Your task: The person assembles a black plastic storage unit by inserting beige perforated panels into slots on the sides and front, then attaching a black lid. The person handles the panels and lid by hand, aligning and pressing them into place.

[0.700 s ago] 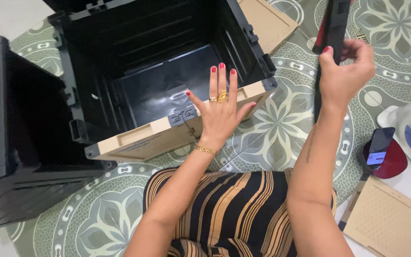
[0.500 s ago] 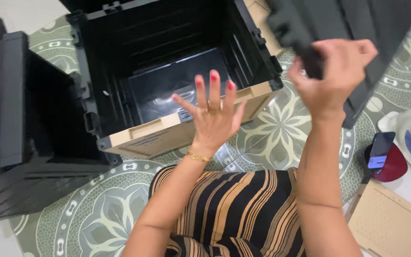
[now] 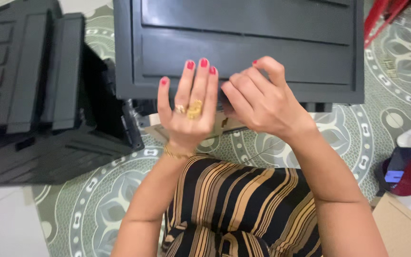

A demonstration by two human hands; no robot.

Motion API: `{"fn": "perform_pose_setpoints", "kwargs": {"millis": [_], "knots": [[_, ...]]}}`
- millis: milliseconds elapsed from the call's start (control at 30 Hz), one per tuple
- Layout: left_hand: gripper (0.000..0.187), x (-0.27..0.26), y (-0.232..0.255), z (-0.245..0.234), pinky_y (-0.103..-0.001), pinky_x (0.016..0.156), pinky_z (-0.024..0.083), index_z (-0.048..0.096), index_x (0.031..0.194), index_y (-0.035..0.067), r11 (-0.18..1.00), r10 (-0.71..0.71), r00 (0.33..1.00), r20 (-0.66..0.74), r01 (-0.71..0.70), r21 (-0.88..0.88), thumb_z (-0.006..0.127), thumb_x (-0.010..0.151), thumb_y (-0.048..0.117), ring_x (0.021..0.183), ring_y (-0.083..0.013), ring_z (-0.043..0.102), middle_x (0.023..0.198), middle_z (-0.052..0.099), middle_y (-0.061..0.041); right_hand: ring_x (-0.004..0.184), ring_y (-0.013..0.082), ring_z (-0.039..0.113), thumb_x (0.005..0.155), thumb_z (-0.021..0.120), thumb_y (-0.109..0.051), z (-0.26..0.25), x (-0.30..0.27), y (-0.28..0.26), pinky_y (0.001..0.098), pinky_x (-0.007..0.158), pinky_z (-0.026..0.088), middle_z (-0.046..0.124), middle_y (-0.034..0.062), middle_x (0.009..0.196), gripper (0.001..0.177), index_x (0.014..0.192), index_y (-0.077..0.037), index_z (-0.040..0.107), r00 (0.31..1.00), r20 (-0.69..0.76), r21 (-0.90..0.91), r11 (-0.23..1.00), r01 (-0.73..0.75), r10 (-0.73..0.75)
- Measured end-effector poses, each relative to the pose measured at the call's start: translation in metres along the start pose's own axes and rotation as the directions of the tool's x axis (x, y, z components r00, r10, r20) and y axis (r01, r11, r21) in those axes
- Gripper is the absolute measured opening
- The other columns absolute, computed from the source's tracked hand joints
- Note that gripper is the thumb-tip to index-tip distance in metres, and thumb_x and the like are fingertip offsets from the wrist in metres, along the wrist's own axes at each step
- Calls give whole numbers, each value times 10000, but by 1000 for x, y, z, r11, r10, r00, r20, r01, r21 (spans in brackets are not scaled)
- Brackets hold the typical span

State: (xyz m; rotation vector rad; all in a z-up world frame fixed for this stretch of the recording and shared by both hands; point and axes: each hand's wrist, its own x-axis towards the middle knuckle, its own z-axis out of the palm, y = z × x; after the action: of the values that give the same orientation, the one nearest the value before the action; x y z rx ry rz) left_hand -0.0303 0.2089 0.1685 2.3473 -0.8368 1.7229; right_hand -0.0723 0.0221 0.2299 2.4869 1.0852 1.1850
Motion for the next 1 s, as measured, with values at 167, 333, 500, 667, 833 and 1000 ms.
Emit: {"fn": "perform_pose_setpoints", "kwargs": {"millis": [167,333,500,667,833,1000], "knots": [[136,-15,-64,3,-401,1036,461,808,1104,77,1000,9,987,-159,-9,-1,704,1016,73,1182,-211,695,1186,756,-68,965,159,649,950,736,-170,23,41,-32,427,1060,344,662,25,1061,203,1118,-74,675,995,-91,-111,994,17,-27],[191,-54,-133,23,-426,1056,543,729,1149,98,733,-477,864,-160,290,-616,684,977,28,1178,-214,709,1224,730,-98,1244,183,622,1074,706,-181,58,57,-66,520,1230,186,650,23,1261,152,1219,-137,697,965,-215,-300,951,79,-148],[378,-82,-223,11,-503,1108,421,742,1176,-81,964,-211,923,-322,252,90,535,875,15,1184,-343,696,1236,737,-191,1386,160,536,1132,673,-294,84,42,-104,534,1335,77,599,2,1420,199,1312,-214,704,946,-203,-173,960,219,-252],[402,-118,-296,-5,-400,970,471,784,1152,91,766,-267,888,-375,432,476,563,864,-82,1142,-186,724,1223,777,-6,1358,155,562,1024,752,-225,110,30,-108,535,1284,158,635,-1,1349,116,1134,-197,731,994,-78,-90,994,69,-77],[558,-187,-362,5,-427,859,467,757,1247,166,572,-474,820,-321,564,596,590,764,-59,958,-228,691,1135,776,11,1370,185,561,997,781,-219,118,14,-104,546,1256,201,628,39,1370,124,1103,-162,751,999,-40,50,998,-33,35],[411,-235,-400,44,-427,845,471,704,1225,210,417,-581,775,-249,547,726,674,882,-15,961,-269,638,1109,711,-27,1356,217,568,941,814,-225,123,4,-100,578,1228,207,628,66,1366,185,1094,-142,751,995,5,98,990,-103,103]]}}
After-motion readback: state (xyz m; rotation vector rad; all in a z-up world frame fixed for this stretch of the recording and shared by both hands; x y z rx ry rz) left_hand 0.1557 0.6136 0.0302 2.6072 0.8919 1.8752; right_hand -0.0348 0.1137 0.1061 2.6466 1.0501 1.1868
